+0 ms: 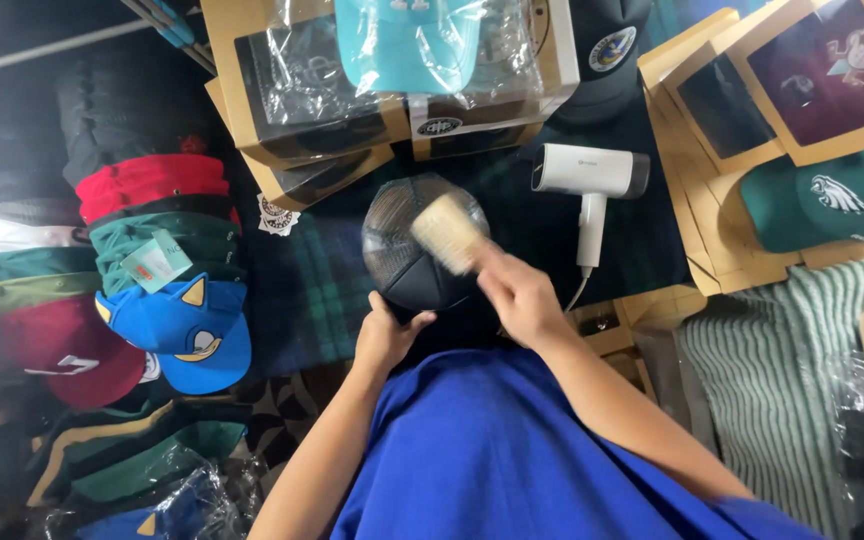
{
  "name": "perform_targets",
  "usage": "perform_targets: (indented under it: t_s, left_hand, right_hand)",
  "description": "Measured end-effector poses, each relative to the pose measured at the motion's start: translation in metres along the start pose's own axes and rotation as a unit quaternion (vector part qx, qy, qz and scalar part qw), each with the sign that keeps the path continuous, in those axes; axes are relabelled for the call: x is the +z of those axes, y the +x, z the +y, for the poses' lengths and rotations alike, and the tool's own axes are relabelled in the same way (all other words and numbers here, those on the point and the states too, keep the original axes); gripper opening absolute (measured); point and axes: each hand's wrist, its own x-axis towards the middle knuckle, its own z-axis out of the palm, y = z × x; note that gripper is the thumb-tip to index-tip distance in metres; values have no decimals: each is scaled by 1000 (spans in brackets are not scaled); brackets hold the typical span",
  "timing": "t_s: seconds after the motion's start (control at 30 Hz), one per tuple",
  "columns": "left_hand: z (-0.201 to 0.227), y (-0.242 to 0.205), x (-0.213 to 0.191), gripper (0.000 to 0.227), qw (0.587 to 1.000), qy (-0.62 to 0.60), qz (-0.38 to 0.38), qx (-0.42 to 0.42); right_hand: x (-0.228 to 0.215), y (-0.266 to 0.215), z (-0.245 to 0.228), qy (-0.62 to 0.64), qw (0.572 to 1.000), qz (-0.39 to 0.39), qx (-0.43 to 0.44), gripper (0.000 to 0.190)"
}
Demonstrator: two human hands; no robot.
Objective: Cleaning and refurbishing baseball caps using a handheld brush and a hair dryer.
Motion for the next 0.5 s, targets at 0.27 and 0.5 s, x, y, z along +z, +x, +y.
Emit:
perform_targets:
  t_s: [0.27, 0.5]
  left_hand:
    - [4, -16, -21, 87, 999, 2, -26, 30]
    - [-10, -16, -25, 87, 998, -33, -28, 41]
  right_hand:
    - [-12, -39, 39, -41, 888, -121, 442, 43]
    - [-11, 9, 18, -32, 996, -80, 18, 41]
